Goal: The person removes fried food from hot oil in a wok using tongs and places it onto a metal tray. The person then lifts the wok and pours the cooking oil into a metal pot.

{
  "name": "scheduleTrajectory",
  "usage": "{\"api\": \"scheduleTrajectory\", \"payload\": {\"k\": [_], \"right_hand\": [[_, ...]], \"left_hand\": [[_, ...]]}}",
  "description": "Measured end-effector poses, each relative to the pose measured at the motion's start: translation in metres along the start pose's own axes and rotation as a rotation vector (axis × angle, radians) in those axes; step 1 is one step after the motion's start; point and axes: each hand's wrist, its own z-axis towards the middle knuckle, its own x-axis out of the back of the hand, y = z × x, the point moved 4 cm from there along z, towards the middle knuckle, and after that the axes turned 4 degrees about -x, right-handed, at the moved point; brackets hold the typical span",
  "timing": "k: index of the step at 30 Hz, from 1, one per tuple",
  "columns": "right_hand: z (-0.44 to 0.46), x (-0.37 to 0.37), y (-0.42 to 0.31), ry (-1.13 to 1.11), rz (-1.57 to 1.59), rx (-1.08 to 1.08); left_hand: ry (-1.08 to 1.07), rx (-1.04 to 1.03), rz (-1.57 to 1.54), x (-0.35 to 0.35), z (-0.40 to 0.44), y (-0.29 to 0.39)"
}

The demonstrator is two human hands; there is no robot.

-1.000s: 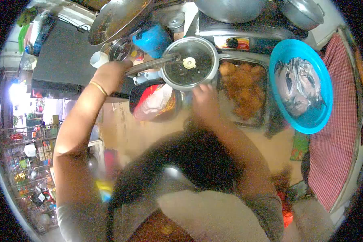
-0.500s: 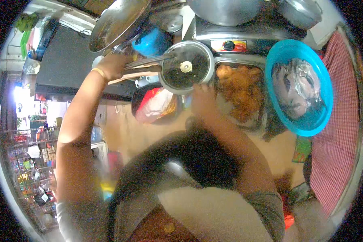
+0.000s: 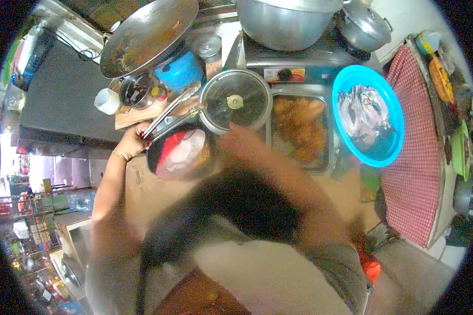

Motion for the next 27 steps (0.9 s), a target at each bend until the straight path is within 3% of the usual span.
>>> {"api": "scheduleTrajectory", "payload": {"k": [1, 5, 7, 11, 14, 16, 18, 20, 22, 23, 25, 27], "right_hand": [[0.003, -0.008, 0.004, -0.015, 0.067, -0.024], [0.026, -0.012, 0.027, -0.167, -0.618, 0.399], [0.031, -0.009, 0.026, -0.135, -0.765, 0.522], [0.022, 0.006, 0.001, 0.156, -0.647, 0.578], [-0.014, -0.006, -0.029, 0.276, -0.979, 0.637], [-0.058, -0.029, -0.063, 0.312, -0.908, 0.476], [-0.135, -0.099, -0.109, 0.418, -1.047, 0.264], [-0.166, -0.125, -0.118, 0.492, -1.392, 0.407], [-0.145, -0.075, -0.099, 0.423, -1.327, 0.607], [-0.138, -0.062, -0.097, 0.379, -1.313, 0.655], [-0.127, -0.063, -0.099, 0.26, -1.308, 0.554], [-0.112, -0.076, -0.096, 0.124, -1.164, 0.433]], "left_hand": [[0.01, -0.009, -0.032, 0.0, -0.002, -0.001], [0.037, -0.039, -0.112, 0.003, -0.012, -0.007], [0.035, -0.064, -0.157, 0.0, -0.017, -0.003], [0.056, -0.134, -0.121, -0.004, -0.026, -0.005], [0.095, -0.149, -0.148, -0.017, -0.037, -0.002], [0.199, -0.153, -0.19, -0.024, -0.049, -0.025], [0.245, -0.085, -0.356, -0.041, -0.064, -0.043], [0.32, -0.044, -0.543, -0.064, -0.082, -0.05], [0.468, -0.086, -0.505, -0.088, -0.088, -0.065], [0.446, 0.016, -0.611, -0.098, -0.091, -0.067], [0.589, 0.126, -0.646, -0.106, -0.097, -0.06], [0.712, 0.091, -0.843, -0.119, -0.094, -0.08]]}}
